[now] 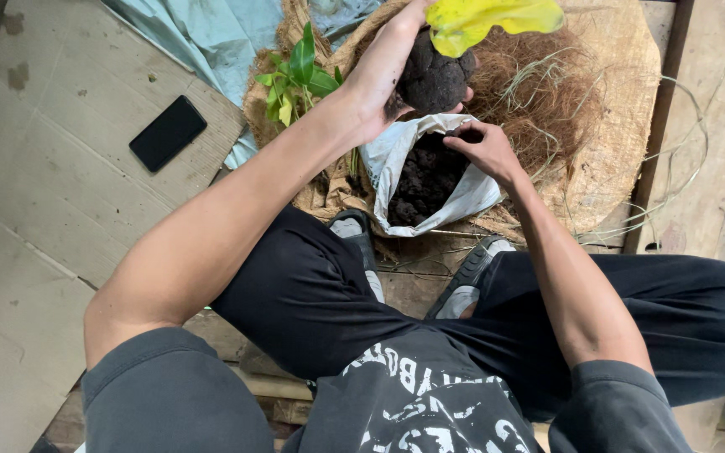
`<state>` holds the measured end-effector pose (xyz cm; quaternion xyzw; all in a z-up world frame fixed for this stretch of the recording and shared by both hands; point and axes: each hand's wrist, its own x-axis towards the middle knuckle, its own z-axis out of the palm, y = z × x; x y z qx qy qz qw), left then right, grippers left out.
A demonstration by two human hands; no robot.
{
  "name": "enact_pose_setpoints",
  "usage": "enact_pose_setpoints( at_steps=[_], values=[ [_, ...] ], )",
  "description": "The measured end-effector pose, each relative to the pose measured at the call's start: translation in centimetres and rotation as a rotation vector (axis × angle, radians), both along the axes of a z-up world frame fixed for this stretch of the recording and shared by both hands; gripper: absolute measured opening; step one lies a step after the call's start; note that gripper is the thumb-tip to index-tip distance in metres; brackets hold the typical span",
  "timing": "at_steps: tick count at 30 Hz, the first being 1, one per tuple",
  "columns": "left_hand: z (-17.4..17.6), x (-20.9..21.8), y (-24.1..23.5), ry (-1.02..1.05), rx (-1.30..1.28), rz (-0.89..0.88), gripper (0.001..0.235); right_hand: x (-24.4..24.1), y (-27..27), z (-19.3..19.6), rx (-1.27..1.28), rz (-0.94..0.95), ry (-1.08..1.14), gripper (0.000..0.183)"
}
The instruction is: The person holds a small plant with a root ball and repeatedly packs soil around the roots by hand. The person scoops soil from a white bag and presses it into the root ball to secure the plant.
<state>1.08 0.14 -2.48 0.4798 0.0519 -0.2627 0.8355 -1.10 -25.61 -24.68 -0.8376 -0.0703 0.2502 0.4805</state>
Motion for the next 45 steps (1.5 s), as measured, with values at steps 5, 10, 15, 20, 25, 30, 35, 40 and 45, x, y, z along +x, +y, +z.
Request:
enact_pose_setpoints(
  at_steps=[5,10,15,20,25,30,35,40,45],
  values=[
    [0.6,-0.4,0.4,-0.083,0.025,0.004,0.068,0.6,0.4,0.4,-0.109,0.015,0.109,0.037],
    [1.1,-0.7,0.7,-0.064,0.016,0.008,0.069,0.5,0.2,0.6,-0.198,0.077,0.019,0.038],
    [1.5,-0.8,0.8,-0.070,0.015,0.012,0.067,0.3,0.0,1.0,-0.134,0.011,0.064,0.039],
    [1.5,-0.9,0.9,-0.072,0.022,0.012,0.068,0.2,0.4,0.9,-0.089,0.052,-0.011,0.039],
    [1.2,-0.9,1.0,-0.075,0.021,0.009,0.067,-0.5,0.7,0.6,-0.418,0.182,-0.154,0.039],
    [0.7,-0.7,0.8,-0.065,-0.010,0.006,0.065,-2.0,0.4,0.1,-0.565,0.438,-0.416,0.043],
    [0.4,-0.4,0.5,-0.036,-0.057,0.001,0.062,-1.4,0.2,-0.7,-0.413,0.337,-0.327,0.052],
    [0.5,-0.3,0.7,-0.013,-0.047,0.015,0.060,0.1,0.8,0.4,-0.375,0.269,-0.089,0.056],
    [1.2,-0.4,0.7,-0.002,-0.074,-0.006,0.060,2.0,2.0,5.9,-0.303,0.288,0.004,0.053]
  ],
)
